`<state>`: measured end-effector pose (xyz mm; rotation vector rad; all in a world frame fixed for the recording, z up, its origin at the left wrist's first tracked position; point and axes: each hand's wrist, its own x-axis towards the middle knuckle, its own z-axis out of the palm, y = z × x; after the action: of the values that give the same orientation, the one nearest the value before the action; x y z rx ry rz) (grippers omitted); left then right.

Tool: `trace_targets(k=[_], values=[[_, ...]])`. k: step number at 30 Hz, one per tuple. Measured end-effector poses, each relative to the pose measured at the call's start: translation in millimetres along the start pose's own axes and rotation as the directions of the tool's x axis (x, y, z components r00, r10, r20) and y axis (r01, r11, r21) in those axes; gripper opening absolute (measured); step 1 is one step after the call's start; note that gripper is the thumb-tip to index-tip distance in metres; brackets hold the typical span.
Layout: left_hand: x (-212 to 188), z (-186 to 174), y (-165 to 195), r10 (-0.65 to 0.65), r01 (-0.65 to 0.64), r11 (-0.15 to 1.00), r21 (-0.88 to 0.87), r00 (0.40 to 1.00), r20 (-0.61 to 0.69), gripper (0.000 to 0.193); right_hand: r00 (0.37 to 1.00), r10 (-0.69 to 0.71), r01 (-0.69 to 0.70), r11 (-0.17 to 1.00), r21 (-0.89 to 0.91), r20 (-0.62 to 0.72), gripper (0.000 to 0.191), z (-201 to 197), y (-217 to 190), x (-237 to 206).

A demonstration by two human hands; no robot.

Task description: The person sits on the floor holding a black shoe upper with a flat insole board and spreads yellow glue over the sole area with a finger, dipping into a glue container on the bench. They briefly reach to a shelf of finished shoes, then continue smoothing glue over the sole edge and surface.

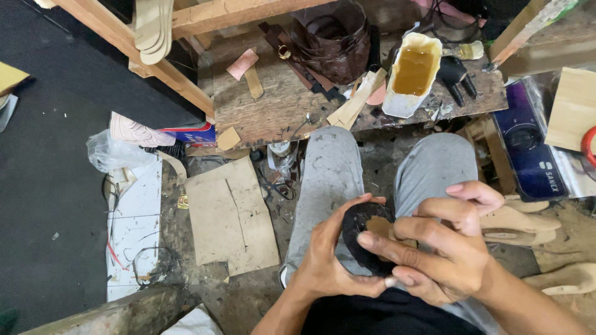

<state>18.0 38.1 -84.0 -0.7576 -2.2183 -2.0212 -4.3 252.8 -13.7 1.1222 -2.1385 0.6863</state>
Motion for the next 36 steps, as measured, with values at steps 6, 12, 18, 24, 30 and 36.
trace_targets(k=[6, 12, 18, 24, 30, 36], values=[[-1.4, 0.0, 0.3, -0.004, 0.004, 1.0, 0.008, 1.0, -0.007, 0.104, 0.998, -0.056, 0.055, 0.998, -0.027, -0.023, 0.033, 3.3, 0.3, 0.1], [-0.2, -2.1, 0.9, 0.004, -0.004, 1.0, 0.024, 1.0, -0.006, 0.101, 0.997, -0.073, 0.073, 0.997, 0.027, 0.007, 0.035, 1.5, 2.1, 1.4], [1.2, -2.0, 3.0, -0.007, 0.007, 1.0, 0.019, 1.0, 0.011, 0.101, 1.0, -0.022, 0.022, 0.998, 0.056, -0.006, 0.035, 2.0, 3.2, 4.0], [1.2, 0.0, 3.7, 0.001, -0.001, 1.0, 0.031, 1.0, 0.008, 0.099, 1.0, -0.005, 0.005, 1.0, -0.03, -0.014, 0.035, 1.3, 2.5, 5.4], [2.7, -2.6, 4.3, -0.009, 0.01, 1.0, -0.014, 1.0, 0.02, 0.101, 1.0, -0.021, 0.022, 0.993, 0.116, -0.013, 0.034, -1.3, 6.6, 6.7], [2.7, -3.8, 0.1, -0.027, 0.028, 0.998, -0.054, 0.999, 0.028, 0.106, 1.0, 0.019, -0.018, 0.99, 0.136, -0.009, 0.039, -1.3, 6.0, 13.6]])
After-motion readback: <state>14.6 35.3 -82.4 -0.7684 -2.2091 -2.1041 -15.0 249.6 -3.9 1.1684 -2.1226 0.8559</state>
